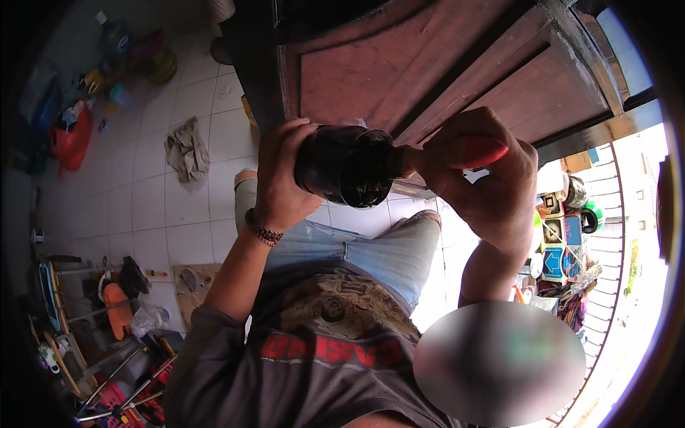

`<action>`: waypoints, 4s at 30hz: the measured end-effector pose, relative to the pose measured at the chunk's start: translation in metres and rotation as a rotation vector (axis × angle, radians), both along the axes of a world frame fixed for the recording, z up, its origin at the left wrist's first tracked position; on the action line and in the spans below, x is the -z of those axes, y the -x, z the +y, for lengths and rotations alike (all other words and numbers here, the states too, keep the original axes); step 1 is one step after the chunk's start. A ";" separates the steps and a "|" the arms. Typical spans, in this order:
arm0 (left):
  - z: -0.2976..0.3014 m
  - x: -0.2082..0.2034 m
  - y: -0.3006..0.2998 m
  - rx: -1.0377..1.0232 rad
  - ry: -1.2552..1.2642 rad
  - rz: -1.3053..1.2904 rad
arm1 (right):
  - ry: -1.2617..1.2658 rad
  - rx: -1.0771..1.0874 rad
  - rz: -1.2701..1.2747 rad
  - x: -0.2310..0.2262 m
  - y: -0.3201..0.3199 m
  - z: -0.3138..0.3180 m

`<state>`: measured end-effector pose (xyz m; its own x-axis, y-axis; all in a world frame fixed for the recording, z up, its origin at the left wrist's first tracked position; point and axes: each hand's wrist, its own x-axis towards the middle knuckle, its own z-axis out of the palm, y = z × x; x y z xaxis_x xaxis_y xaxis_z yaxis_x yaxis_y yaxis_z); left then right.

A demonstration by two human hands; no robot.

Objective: The person paints a reddish-brown wooden door with black paint using a brush. They repeatedly dip the brush into a paint can and apply paint to the door surface and edges.

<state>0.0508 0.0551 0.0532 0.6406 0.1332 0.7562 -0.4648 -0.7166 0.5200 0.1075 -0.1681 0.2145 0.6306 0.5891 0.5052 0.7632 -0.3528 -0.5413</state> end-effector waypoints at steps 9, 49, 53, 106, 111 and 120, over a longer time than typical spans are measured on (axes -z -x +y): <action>0.003 0.002 0.003 -0.020 -0.025 0.031 | 0.214 -0.503 0.040 0.003 -0.022 0.003; -0.090 0.076 -0.004 0.281 0.316 0.491 | -1.517 -0.108 1.526 0.213 0.032 -0.117; -0.094 0.085 -0.007 0.290 0.329 0.510 | -1.566 0.070 1.294 0.205 0.022 -0.154; -0.154 0.104 -0.027 0.514 0.443 0.708 | -0.377 0.766 -0.669 -0.046 -0.132 -0.288; -0.153 0.102 -0.028 0.510 0.418 0.701 | -0.446 0.784 -0.799 -0.054 -0.145 -0.293; -0.154 0.093 -0.027 0.532 0.450 0.710 | -0.396 0.780 -0.823 -0.045 -0.136 -0.281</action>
